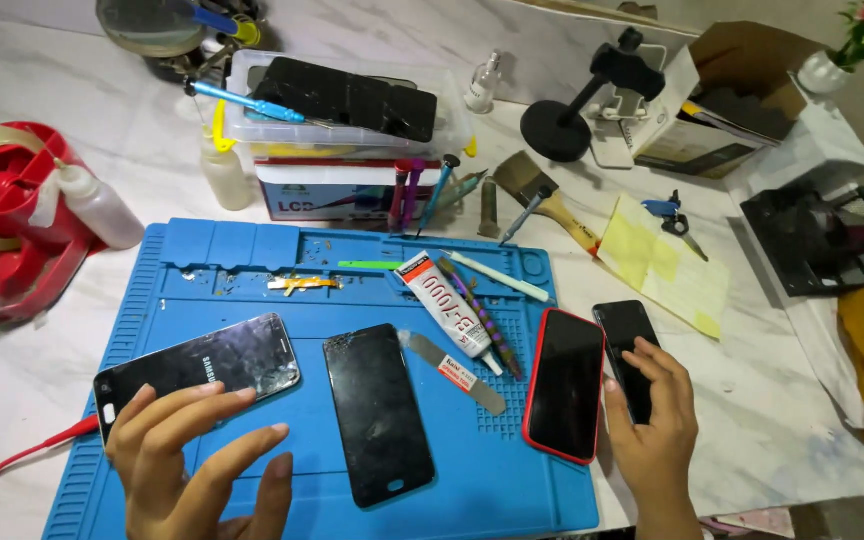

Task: Applying adhesive to a smartphone frame and attaching a replacement back cover.

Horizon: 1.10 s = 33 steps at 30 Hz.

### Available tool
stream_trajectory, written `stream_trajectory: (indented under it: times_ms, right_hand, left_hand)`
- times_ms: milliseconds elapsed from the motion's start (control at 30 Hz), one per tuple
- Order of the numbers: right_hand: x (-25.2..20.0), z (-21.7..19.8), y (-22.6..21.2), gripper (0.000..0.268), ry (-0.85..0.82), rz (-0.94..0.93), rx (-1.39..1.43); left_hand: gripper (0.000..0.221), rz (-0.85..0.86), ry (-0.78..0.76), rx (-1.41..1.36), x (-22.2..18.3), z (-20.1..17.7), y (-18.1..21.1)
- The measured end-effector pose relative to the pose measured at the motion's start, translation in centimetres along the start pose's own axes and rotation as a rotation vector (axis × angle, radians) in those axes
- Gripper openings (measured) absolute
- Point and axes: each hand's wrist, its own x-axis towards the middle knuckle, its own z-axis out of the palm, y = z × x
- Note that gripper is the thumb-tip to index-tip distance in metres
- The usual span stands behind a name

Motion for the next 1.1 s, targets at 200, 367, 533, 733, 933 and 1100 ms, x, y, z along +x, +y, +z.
stream_trajectory:
  times_ms: [200, 367, 533, 733, 933, 1100]
  right_hand:
    - [1.2, -1.2, -3.1, 0.034, -0.108, -0.090, -0.002]
    - [2.6, -0.9, -7.6, 0.040, -0.306, -0.361, 0.029]
    - [4.8, 2.9, -10.9, 0.049, -0.560, -0.707, 0.021]
    - [5.4, 7.1, -12.9, 0.048, -0.768, -0.760, -0.043]
    - [5.5, 8.4, -12.2, 0.070, -0.851, -0.431, -0.005]
    - [5.0, 11.1, -10.2, 0.094, -1.034, 0.134, 0.394]
  left_hand:
    - [0.013, 0.178, -0.117, 0.052, 1.6, -1.1, 0.4]
    - [0.024, 0.287, -0.224, 0.088, 2.1, -2.3, -0.3]
    - [0.046, 0.330, -0.624, 0.042, -1.3, 1.7, -2.5]
    - [0.044, 0.298, -0.726, 0.082, -3.3, 4.3, -3.2]
    - [0.049, 0.270, -0.676, 0.066, -3.3, 6.0, -3.3]
    - [0.050, 0.230, -0.731, 0.046, -3.3, 6.4, -3.2]
